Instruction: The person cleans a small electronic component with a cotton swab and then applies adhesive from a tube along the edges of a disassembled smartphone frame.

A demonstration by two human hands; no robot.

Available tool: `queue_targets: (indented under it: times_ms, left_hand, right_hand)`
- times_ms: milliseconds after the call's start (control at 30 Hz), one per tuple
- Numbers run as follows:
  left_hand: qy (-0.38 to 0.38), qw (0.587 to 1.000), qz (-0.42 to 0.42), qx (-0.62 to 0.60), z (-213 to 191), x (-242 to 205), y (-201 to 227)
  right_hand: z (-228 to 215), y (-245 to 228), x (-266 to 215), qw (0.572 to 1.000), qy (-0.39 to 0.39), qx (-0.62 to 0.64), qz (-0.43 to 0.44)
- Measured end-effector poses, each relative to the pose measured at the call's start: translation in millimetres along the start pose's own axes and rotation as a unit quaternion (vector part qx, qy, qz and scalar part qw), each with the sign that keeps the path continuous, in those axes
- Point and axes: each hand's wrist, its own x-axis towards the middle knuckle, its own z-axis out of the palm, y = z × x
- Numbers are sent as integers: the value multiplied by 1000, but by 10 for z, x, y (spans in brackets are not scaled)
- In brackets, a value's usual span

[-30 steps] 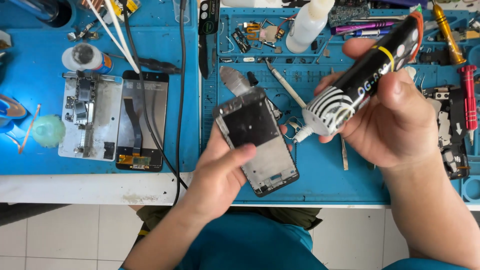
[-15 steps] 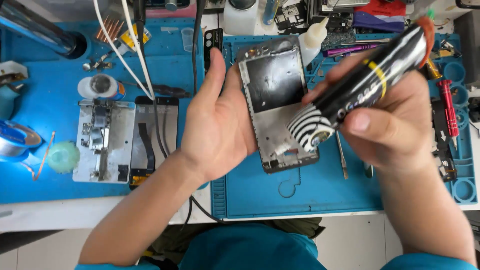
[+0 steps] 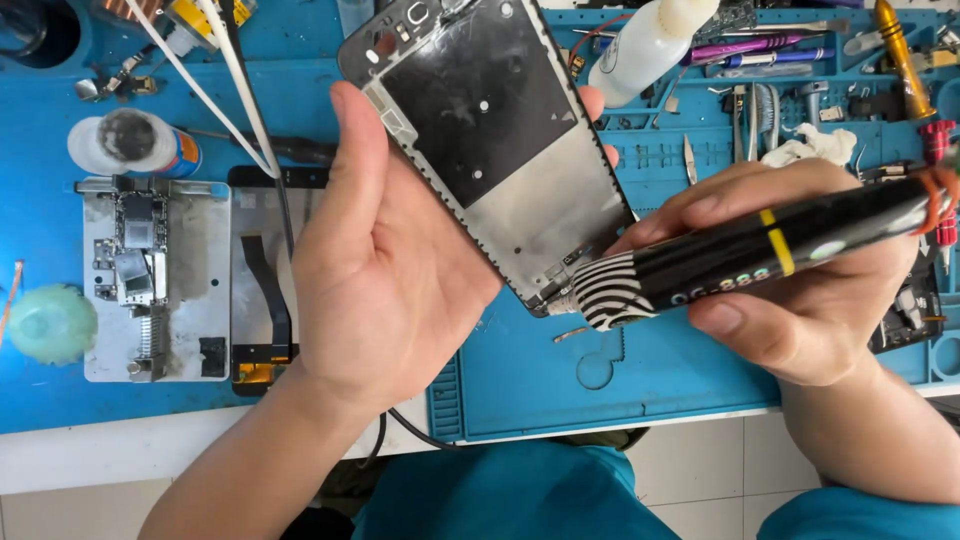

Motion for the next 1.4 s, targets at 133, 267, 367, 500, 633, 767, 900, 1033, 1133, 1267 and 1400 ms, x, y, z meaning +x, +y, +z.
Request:
queue_targets:
  times_ms: [133, 267, 367, 500, 633, 767, 900, 1033, 1133, 1267, 1400]
  left_hand:
    - [-4, 1000, 6, 7, -2, -5, -7]
    - [-3, 1000, 7, 1, -29, -3, -19]
    - [-2, 1000, 9, 6, -40, -4, -26]
    - [-13, 1000, 15, 8, -90, -4, -37]
    - [-6, 1000, 18, 6, -76, -6, -37]
    - [7, 1000, 18, 9, -59, -7, -33]
    - [7, 1000, 16, 15, -80, -5, -40]
    - [15, 1000, 17, 9, -71, 2, -43]
    - [11, 1000, 18, 16, -81, 2, -45]
    - [17, 999, 25, 14, -83, 6, -49]
    - [5, 1000, 28, -6, -96, 10, -53]
  right_hand:
    - [30, -12, 4, 1000, -13, -18, -17]
    - [72, -10, 11, 1000, 4, 1, -11]
    - [80, -13, 6, 1000, 6, 1, -7]
    - [108, -24, -21, 1000, 14, 15, 3]
    - [112, -18, -18, 1000, 19, 13, 1]
    - [117, -37, 6, 1000, 6, -5, -1]
    - [129, -35, -9, 1000, 12, 1, 0]
    - [162, -57, -1, 1000, 20, 11, 9]
    - [160, -79, 32, 1000, 12, 0, 1]
    - [155, -88, 62, 1000, -7, -19, -19]
    - [139, -69, 44, 999, 2, -30, -22]
